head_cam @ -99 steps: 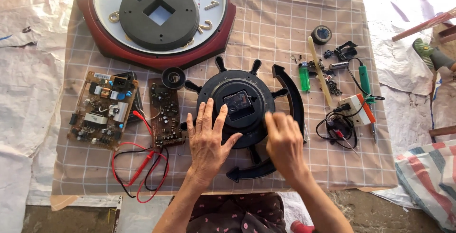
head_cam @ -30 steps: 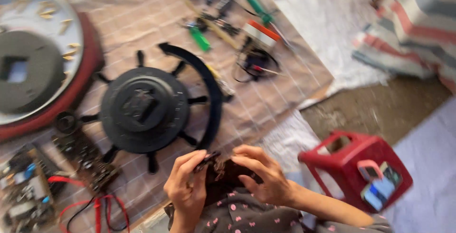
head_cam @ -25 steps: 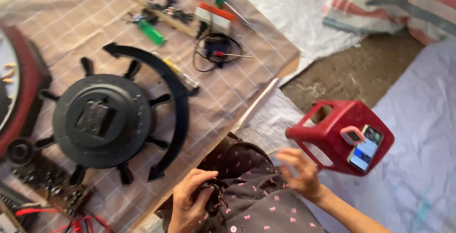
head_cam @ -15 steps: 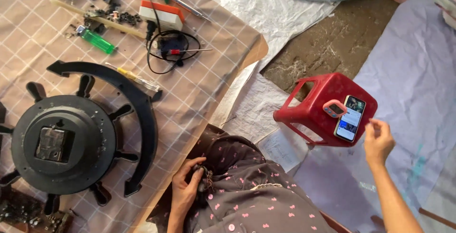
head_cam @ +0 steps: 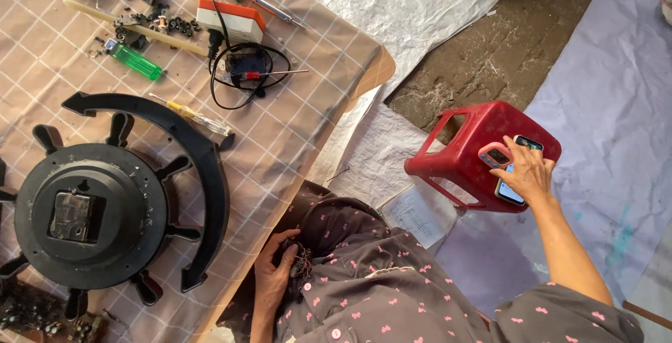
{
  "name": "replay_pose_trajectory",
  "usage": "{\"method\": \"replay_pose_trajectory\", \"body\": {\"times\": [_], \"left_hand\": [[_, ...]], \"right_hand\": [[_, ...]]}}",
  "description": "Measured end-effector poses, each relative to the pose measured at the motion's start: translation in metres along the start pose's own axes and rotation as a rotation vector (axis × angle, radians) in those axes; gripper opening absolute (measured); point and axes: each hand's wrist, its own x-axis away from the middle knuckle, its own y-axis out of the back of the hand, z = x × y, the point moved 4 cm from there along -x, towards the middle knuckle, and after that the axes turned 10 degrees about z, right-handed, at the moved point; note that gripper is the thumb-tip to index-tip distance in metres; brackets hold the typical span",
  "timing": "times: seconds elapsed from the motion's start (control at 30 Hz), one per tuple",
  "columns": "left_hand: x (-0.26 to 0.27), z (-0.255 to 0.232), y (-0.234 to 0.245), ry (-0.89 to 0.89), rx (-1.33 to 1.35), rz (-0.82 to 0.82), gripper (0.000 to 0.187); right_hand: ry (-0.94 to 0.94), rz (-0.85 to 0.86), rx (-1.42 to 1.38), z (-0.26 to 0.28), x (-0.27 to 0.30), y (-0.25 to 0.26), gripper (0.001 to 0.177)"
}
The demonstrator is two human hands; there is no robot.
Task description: The person disassembles a ship's wheel-shaped clock by removing the face and back cover. They then use a wire brush and a screwdriver to clean the back of the clock casing, removing residue and debris from the surface.
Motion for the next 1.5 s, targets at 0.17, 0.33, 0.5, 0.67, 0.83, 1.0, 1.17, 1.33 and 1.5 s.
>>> {"method": "replay_pose_trajectory", "body": {"times": [0.17, 0.33, 0.5, 0.67, 0.83, 1.0, 1.17, 1.33, 1.5], "left_hand": [[0.001, -0.003, 0.0, 0.033, 0.046, -0.017, 0.023], [0.001, 0.0, 0.003, 0.02, 0.042, -0.054, 0.022], [0.001, 0.0, 0.002, 0.019, 0.046, -0.008, 0.022], [0.004, -0.005, 0.003, 0.015, 0.108, -0.02, 0.022], [0.007, -0.005, 0.005, -0.057, 0.115, -0.035, 0.021], [0.008, -0.006, 0.007, 0.003, 0.108, -0.039, 0.019], [0.019, -0.054, 0.01, -0.173, 0.115, -0.022, 0.021], [0.037, -0.104, 0.022, -0.335, 0.189, -0.2, 0.014], [0.049, -0.122, 0.045, -0.495, 0.415, -0.471, 0.017]], "right_hand": [[0.084, -0.128, -0.01, 0.022, 0.007, 0.014, 0.046], [0.173, -0.123, -0.139, 0.037, 0.012, 0.03, 0.031], [0.131, -0.012, -0.18, 0.039, 0.012, 0.032, 0.017], [0.078, 0.02, -0.051, 0.037, 0.006, 0.028, 0.024], [0.037, 0.07, -0.065, 0.032, 0.005, 0.026, 0.026], [-0.034, -0.036, -0.037, 0.009, -0.001, 0.018, 0.088], [0.353, -0.576, -0.037, 0.095, 0.028, 0.087, 0.064], [1.094, -0.404, -0.543, 0.286, 0.129, 0.178, 0.021], [1.819, -0.009, -0.741, 0.402, 0.19, 0.177, 0.058]]}}
